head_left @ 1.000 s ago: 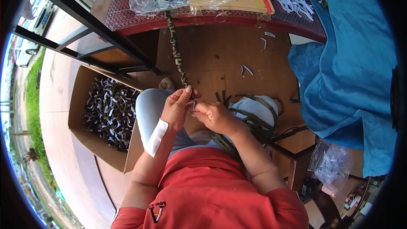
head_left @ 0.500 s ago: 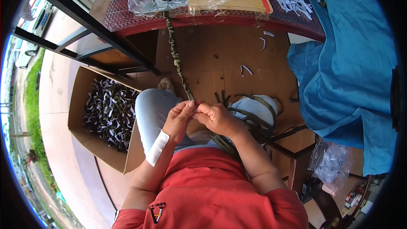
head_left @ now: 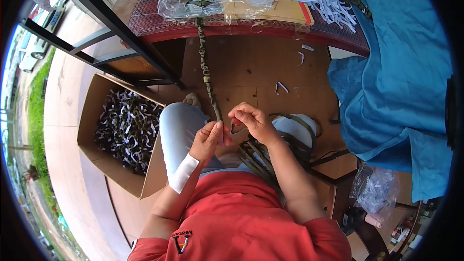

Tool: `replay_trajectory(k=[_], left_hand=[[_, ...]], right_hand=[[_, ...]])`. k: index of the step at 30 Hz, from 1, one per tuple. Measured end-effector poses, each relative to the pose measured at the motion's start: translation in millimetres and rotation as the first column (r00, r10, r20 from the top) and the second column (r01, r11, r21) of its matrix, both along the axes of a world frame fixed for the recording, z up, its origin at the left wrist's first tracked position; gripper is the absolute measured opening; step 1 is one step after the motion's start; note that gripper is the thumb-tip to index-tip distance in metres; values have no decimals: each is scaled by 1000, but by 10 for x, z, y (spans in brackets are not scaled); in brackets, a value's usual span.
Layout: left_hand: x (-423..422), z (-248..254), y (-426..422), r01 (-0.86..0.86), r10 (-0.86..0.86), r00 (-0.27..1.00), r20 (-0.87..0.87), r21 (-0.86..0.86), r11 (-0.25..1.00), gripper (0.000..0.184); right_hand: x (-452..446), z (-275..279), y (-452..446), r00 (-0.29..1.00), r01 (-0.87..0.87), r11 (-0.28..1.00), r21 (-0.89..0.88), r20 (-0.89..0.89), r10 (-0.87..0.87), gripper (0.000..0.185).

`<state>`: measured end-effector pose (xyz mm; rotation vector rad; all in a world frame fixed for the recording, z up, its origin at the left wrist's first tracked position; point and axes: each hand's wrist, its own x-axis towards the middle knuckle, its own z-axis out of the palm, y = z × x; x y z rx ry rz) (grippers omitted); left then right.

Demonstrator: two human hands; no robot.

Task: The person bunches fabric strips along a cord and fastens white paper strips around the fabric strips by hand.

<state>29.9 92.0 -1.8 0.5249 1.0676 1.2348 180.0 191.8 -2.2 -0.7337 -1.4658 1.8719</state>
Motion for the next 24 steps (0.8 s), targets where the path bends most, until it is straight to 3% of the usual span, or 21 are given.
replay_trajectory(k=[4,6,7,10,15,18,24], left_hand=[[12,71,-84,20,-20,1000,13,-11,1000,29],[4,14,-187,62,-61,998,-14,32,998,28],[-8,-10,-269,135,-124,981,-148,65,989,26],[-8,115,-462,113,-109,993,40,-125,986,26],[-14,100,-424,-17,38,977,208,-99,995,23],[-4,99,-623,14,-1,997,77,-177,984,23],[-48,91,-1302,52,-63,991,-122,-87,995,24]], right_hand=[[-324,-89,126,990,-133,990,-54,37,135,37],[-413,-47,87,987,-159,974,-159,-34,156,38],[-445,-34,53,985,-171,962,-213,-72,159,38],[-499,-68,-23,970,-227,923,-310,-159,185,34],[-527,-118,-113,971,-203,861,-466,-207,117,31],[-536,-126,-162,960,-207,845,-493,-269,79,28],[-562,-69,-300,930,-199,790,-580,-366,-34,25]])
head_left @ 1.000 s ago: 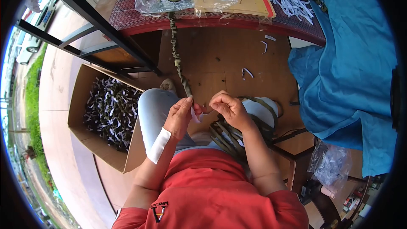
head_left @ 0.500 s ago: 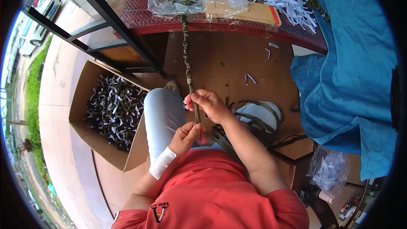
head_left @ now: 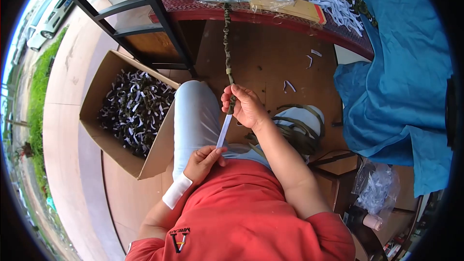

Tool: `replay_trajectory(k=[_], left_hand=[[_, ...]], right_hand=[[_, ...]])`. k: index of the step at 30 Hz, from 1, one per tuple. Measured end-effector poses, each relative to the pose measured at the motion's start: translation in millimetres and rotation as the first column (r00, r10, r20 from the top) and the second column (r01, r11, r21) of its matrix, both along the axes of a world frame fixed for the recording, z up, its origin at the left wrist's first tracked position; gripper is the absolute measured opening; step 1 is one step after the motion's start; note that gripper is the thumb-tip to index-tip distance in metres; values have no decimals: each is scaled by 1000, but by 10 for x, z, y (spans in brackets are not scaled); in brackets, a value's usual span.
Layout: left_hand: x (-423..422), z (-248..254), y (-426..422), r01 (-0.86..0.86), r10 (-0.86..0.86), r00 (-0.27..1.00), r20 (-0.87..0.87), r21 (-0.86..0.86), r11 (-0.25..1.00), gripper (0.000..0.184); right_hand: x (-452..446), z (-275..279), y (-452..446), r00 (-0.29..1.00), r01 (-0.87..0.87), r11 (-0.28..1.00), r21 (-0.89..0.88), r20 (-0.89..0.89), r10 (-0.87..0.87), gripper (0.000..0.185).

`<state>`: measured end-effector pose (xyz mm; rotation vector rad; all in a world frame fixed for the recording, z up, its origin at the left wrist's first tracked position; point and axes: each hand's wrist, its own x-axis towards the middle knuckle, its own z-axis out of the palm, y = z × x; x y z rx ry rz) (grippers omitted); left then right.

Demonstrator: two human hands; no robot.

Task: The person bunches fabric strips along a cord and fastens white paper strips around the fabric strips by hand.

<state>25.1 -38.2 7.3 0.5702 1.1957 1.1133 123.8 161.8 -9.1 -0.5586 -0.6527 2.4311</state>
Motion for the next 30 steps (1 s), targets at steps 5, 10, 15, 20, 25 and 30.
replay_trajectory(k=[5,10,15,20,25,30], left_hand=[[-14,54,-249,25,-18,993,-118,58,998,22],[-7,113,-482,104,-24,923,-383,190,976,19],[143,199,-243,-89,86,996,24,245,965,17],[180,314,173,108,-161,962,222,232,967,16],[150,177,-492,371,-184,845,-502,303,878,17],[216,157,-443,293,-126,867,-483,288,912,12]], right_hand=[[-18,-45,-286,991,-132,988,83,-3,132,27],[471,-72,-987,827,-537,619,573,501,254,26],[829,104,-1322,905,-372,499,782,426,6,29],[1007,123,-1286,949,-243,837,490,297,102,37],[987,70,-892,938,-181,914,363,343,50,45],[272,58,-832,982,-171,921,351,141,129,29]])
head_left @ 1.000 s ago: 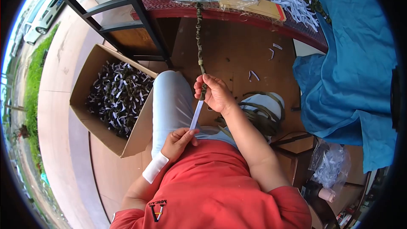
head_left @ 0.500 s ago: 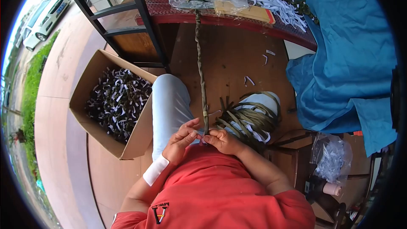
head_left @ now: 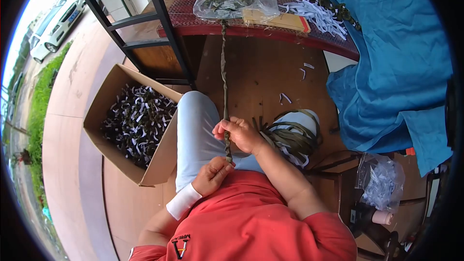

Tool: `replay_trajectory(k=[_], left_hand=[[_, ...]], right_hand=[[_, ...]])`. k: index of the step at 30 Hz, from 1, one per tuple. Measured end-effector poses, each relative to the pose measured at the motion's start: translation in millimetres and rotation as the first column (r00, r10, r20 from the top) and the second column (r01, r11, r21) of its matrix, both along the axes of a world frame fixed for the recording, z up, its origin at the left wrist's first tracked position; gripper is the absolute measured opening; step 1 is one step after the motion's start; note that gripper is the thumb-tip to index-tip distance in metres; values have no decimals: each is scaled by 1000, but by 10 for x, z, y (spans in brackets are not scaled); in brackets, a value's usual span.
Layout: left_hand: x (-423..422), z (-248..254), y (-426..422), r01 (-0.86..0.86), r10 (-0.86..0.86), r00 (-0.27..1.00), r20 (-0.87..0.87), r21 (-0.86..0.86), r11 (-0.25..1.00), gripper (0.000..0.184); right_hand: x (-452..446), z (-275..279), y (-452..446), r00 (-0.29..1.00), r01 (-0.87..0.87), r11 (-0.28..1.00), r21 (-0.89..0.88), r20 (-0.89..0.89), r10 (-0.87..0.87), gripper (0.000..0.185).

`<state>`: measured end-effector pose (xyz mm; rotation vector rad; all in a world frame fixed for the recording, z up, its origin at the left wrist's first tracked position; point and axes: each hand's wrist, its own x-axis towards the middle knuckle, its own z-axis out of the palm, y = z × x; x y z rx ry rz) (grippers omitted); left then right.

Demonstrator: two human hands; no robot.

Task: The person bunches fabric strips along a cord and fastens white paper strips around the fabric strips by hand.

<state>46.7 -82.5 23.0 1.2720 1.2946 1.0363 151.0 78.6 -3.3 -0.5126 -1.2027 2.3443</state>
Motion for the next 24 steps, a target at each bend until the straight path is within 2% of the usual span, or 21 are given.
replay_trajectory(k=[1,2,3,5,6,7,9,10,11,12,14,15,17,18,19,21,22,23,24], left_hand=[[-68,11,-72,-79,79,997,5,-24,997,12],[-154,21,-112,-159,159,987,10,-40,987,12],[-242,10,-119,-188,198,976,-87,107,976,13],[-163,-37,187,-218,216,976,27,147,965,14],[-112,-41,371,-220,207,968,142,85,972,15],[-61,-43,556,-221,208,944,254,22,975,16],[-40,6,889,-109,216,807,549,-222,969,16],[-8,-13,876,-90,170,868,466,-190,978,16],[18,-25,764,-38,62,943,328,-79,996,16],[45,-51,612,25,-28,985,172,20,999,16],[62,-128,386,-34,31,997,73,41,999,14],[60,-146,336,-59,58,998,23,48,997,13],[68,-125,361,-37,38,999,26,-22,999,12],[78,-117,391,-30,32,999,30,-48,998,12],[51,-126,374,-77,77,997,-26,3,997,12],[-136,-116,325,-159,174,975,-137,114,981,12],[-235,5,348,-232,240,965,-103,89,969,15],[-269,11,517,-284,288,957,-17,123,951,17],[-260,4,714,-303,296,950,99,66,951,18]], right_hand=[[173,19,-179,984,-106,936,336,171,50,27],[356,-77,-357,970,-143,810,569,241,2,26],[541,-79,-452,922,-201,814,546,386,-31,22],[607,-51,-388,921,-198,673,713,369,-120,19],[655,-57,-382,920,-202,596,777,360,-158,18],[691,-70,-369,922,-188,633,751,357,-150,18],[715,-74,-333,929,-144,705,695,340,-145,20],[703,-25,-272,933,-119,732,671,327,-148,22],[738,80,-209,969,19,786,618,182,-167,24],[781,77,-110,962,21,835,550,216,-166,24],[799,-3,123,951,34,917,398,271,-153,24],[620,-2,243,967,83,963,255,215,-140,25],[180,-10,374,984,151,986,-65,104,-143,28],[168,-45,365,983,99,981,169,138,-123,26],[173,-85,321,978,33,920,391,176,-110,24],[334,-130,72,950,-91,693,715,270,-155,16],[442,-25,-59,958,-36,650,759,212,-194,24],[504,-8,-50,945,-51,613,788,237,-226,25],[558,-5,-62,928,-70,585,808,267,-258,25]])
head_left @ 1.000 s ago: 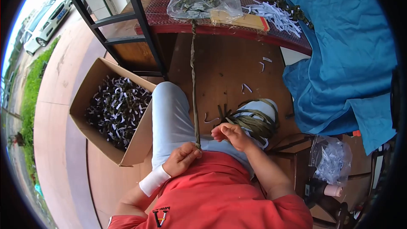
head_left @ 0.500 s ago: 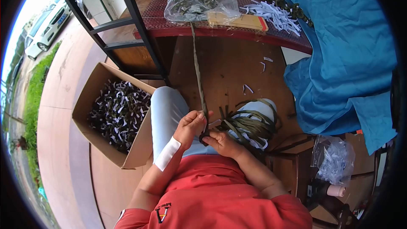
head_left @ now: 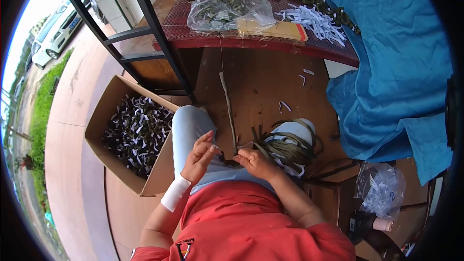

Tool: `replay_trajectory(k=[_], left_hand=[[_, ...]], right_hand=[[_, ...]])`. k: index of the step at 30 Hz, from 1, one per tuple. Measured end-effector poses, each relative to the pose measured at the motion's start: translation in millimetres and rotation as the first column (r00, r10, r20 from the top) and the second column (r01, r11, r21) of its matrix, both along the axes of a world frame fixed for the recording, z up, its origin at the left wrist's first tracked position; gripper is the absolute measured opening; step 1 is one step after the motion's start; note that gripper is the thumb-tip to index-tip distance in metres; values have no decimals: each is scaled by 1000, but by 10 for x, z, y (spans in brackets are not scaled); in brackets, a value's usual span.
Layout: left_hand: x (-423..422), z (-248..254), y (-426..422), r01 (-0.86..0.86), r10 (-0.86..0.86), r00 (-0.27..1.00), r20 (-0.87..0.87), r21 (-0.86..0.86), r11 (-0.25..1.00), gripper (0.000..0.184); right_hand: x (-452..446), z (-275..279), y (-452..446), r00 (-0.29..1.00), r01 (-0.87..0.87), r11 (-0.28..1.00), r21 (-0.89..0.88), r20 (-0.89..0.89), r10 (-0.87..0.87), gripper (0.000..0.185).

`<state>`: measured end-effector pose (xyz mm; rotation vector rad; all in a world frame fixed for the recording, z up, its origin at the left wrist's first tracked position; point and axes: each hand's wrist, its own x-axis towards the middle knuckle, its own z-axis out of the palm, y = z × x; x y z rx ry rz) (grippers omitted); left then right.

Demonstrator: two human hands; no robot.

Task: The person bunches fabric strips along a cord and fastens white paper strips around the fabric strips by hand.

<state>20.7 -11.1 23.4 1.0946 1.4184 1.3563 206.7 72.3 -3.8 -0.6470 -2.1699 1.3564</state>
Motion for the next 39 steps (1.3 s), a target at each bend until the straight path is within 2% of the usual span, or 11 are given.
replay_trajectory(k=[3,6,10,12,13,17,21,28,32,35,39], left_hand=[[90,14,545,74,6,893,451,-159,984,21],[259,-38,321,246,-203,931,302,-113,963,18],[283,-161,-82,196,-178,972,152,-113,974,17],[339,-102,-39,192,-178,977,121,-119,974,16],[347,-115,-16,217,-190,966,174,-153,964,16],[140,-81,-335,95,-97,994,-49,-33,995,17],[91,-69,-746,189,-212,970,-123,-171,967,12],[204,49,-790,286,-269,853,-447,-32,958,5],[74,93,-907,92,-107,992,-72,-184,979,9],[178,53,-603,52,-52,999,2,-48,998,16],[218,101,243,43,63,873,483,-205,978,20]], right_hand=[[-11,219,6,999,-12,982,190,44,3,22],[172,-75,100,995,35,931,-364,-76,-67,18],[-31,-101,470,946,57,732,-679,-197,-256,26],[-464,-49,544,916,-117,612,-782,-323,-237,28],[-573,-31,564,893,-206,550,-809,-385,-232,29],[-279,-227,163,965,-115,802,-587,-258,-51,28],[-175,-161,253,847,-311,304,-901,-407,-342,25],[-529,-110,20,876,-380,299,-875,-444,-186,29],[23,-145,-327,993,-89,914,-396,-110,48,29],[148,14,-344,991,-70,996,55,119,63,25],[-11,153,-314,996,-83,971,224,37,77,22]])
